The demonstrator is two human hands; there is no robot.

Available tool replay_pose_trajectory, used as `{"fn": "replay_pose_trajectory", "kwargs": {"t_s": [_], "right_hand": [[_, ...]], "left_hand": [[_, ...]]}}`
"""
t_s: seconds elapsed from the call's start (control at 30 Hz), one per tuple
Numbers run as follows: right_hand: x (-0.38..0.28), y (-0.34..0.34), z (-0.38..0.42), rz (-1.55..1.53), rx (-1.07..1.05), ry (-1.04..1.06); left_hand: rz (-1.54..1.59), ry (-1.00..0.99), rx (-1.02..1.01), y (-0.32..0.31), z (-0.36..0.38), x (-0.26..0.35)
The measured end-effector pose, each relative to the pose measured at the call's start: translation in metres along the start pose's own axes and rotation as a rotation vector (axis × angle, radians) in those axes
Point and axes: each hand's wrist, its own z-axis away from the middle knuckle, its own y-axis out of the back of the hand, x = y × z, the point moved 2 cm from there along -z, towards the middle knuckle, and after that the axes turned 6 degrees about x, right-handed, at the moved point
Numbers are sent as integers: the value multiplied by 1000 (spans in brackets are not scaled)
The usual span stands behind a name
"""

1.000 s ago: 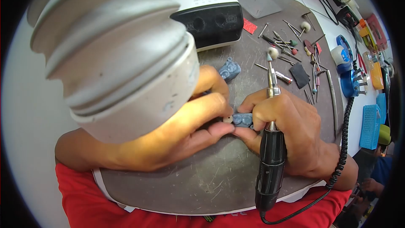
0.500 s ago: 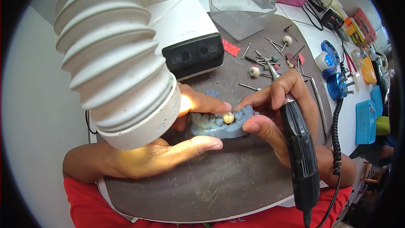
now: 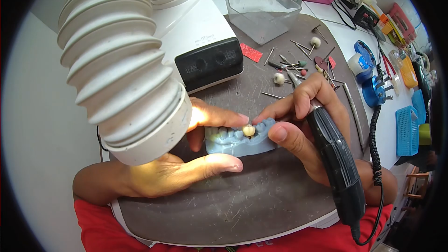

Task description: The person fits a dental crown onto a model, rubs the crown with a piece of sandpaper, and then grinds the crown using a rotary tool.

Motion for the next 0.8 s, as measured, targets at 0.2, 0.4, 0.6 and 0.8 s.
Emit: {"fn": "replay_pose_trajectory", "kwargs": {"t_s": [0.2,0.4,0.6,0.8], "right_hand": [[1,0,1,-2,-2,5],[3,0,1,-8,-36,83],[1,0,3,70,-51,125],[9,2,3,147,-40,274]], "left_hand": [[-35,-113,-16,-1,3,-3],[-106,-27,-30,3,4,8],[-109,-44,4,4,3,8],[-165,-110,12,-3,-3,0]]}}
